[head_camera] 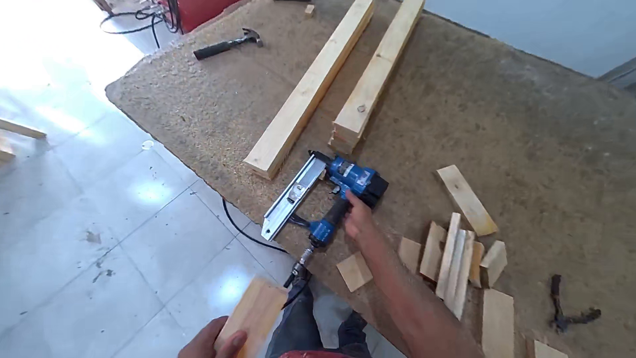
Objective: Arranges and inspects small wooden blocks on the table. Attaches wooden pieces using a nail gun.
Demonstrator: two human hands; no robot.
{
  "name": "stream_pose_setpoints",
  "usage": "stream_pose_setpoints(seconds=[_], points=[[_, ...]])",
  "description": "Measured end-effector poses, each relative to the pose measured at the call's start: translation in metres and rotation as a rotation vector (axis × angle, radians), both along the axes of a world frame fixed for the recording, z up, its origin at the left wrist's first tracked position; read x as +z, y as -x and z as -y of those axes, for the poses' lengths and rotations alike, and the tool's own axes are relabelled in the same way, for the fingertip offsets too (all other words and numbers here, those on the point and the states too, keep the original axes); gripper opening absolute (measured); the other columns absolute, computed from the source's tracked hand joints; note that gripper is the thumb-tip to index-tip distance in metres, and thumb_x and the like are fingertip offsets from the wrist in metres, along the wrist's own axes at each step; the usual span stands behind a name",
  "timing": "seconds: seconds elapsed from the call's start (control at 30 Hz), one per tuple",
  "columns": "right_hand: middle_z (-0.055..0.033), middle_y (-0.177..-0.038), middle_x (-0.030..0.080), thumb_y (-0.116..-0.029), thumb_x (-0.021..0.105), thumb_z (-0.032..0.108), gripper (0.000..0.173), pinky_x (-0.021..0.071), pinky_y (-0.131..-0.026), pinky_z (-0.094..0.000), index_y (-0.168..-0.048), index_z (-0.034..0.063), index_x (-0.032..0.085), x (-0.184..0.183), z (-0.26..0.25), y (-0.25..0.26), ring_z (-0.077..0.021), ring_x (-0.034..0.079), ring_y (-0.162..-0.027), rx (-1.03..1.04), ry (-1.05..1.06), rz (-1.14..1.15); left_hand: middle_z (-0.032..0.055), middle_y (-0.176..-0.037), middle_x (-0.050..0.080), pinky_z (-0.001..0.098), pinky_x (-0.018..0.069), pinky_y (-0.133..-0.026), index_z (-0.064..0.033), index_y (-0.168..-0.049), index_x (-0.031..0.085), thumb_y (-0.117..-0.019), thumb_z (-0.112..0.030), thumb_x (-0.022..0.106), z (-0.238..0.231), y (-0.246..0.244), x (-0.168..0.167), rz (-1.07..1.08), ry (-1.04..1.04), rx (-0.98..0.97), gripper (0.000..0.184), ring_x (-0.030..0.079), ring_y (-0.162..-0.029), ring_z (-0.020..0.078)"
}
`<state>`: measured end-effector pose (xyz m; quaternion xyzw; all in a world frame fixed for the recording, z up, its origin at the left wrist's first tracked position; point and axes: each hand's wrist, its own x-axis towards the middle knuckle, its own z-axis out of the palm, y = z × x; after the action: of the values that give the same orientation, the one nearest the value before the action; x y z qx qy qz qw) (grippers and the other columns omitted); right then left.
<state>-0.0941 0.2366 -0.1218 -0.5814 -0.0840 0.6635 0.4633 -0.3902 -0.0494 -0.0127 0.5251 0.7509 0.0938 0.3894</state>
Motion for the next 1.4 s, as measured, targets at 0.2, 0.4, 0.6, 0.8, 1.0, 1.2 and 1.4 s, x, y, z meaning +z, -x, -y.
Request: stream_pose_setpoints(seconds=[0.2,0.4,0.6,0.8,1.0,1.2,1.4], points=[[-0.0103,-0.112,0.073,-0.1086,0.033,0.054,0.054,0.0603,-0.067,-0.0350,-0.133,0.0109,0.054,-0.015,-0.023,0.008,-0.0183,0.070,-0.078,0.153,-0.150,-0.209,0.0163,-0.095,0.073,0.0605,0.0567,-0.078,-0.0029,-0.117,0.068,-0.0936,-0.068,0.050,-0.025,0.084,-0.025,-0.090,0.041,0.077,0.072,0.072,-0.086,0.0320],[-0.0134,-0.123,0.071,-0.1056,0.046,0.020,0.029,0.0576,-0.056,-0.0282,-0.131,0.0091,0.056,0.120,-0.010,-0.035,-0.0136,0.067,-0.064,0.527,-0.334,0.088,0.0137,-0.092,0.072,0.0602,0.0571,-0.080,-0.0078,-0.115,0.069,-0.0994,-0.049,0.062,-0.117,0.064,-0.039,-0.043,0.082,0.002,0.045,0.071,-0.086,0.0317],[-0.0078,-0.078,0.074,-0.0891,0.077,0.034,0.026,0.0641,-0.067,-0.0373,-0.107,0.0153,0.074,0.202,0.115,-0.068,-0.0204,0.073,-0.068,0.811,-0.432,0.456,0.0149,-0.092,0.072,0.0622,0.0569,-0.081,-0.0076,-0.112,0.070,-0.0989,-0.057,0.058,-0.169,0.011,-0.093,0.099,0.080,-0.117,0.052,0.072,-0.087,0.0331],[-0.0023,-0.091,0.075,-0.0908,0.075,0.027,0.032,0.0624,-0.071,-0.0351,-0.114,0.0057,0.070,0.184,0.148,-0.027,-0.0136,0.071,-0.074,0.916,-0.256,0.624,0.0157,-0.091,0.071,0.0589,0.0572,-0.082,-0.0052,-0.110,0.069,-0.1002,-0.058,0.055,-0.192,0.031,-0.126,0.126,0.202,-0.216,0.056,0.071,-0.088,0.0323],[-0.0059,-0.103,0.074,-0.0954,0.065,0.046,0.044,0.0554,-0.097,-0.0390,-0.113,0.0060,0.072,0.165,0.108,0.027,-0.0129,0.071,-0.101,1.401,-0.020,0.979,0.0125,-0.095,0.072,0.0609,0.0576,-0.079,-0.0118,-0.112,0.070,-0.0952,-0.067,0.055,-0.206,0.041,-0.128,0.165,0.302,-0.240,0.060,0.071,-0.090,0.0322],[-0.0044,-0.092,0.074,-0.0917,0.072,0.047,0.047,0.0610,-0.083,-0.0367,-0.106,0.0028,0.072,0.159,0.098,0.049,-0.0108,0.071,-0.087,1.275,-0.064,1.041,0.0098,-0.091,0.069,0.0555,0.0575,-0.074,-0.0115,-0.105,0.066,-0.0945,-0.070,0.053,-0.210,0.043,-0.126,0.157,0.354,-0.304,0.061,0.070,-0.087,0.0297],[-0.0097,-0.117,0.072,-0.0966,0.060,0.050,0.053,0.0500,-0.105,-0.0411,-0.124,0.0061,0.069,0.195,0.061,0.106,-0.0184,0.067,-0.114,1.643,0.288,1.148,0.0118,-0.096,0.069,0.0550,0.0577,-0.076,-0.0101,-0.109,0.065,-0.0979,-0.068,0.049,-0.213,0.043,-0.126,0.140,0.379,-0.349,0.061,0.071,-0.092,0.0316]])
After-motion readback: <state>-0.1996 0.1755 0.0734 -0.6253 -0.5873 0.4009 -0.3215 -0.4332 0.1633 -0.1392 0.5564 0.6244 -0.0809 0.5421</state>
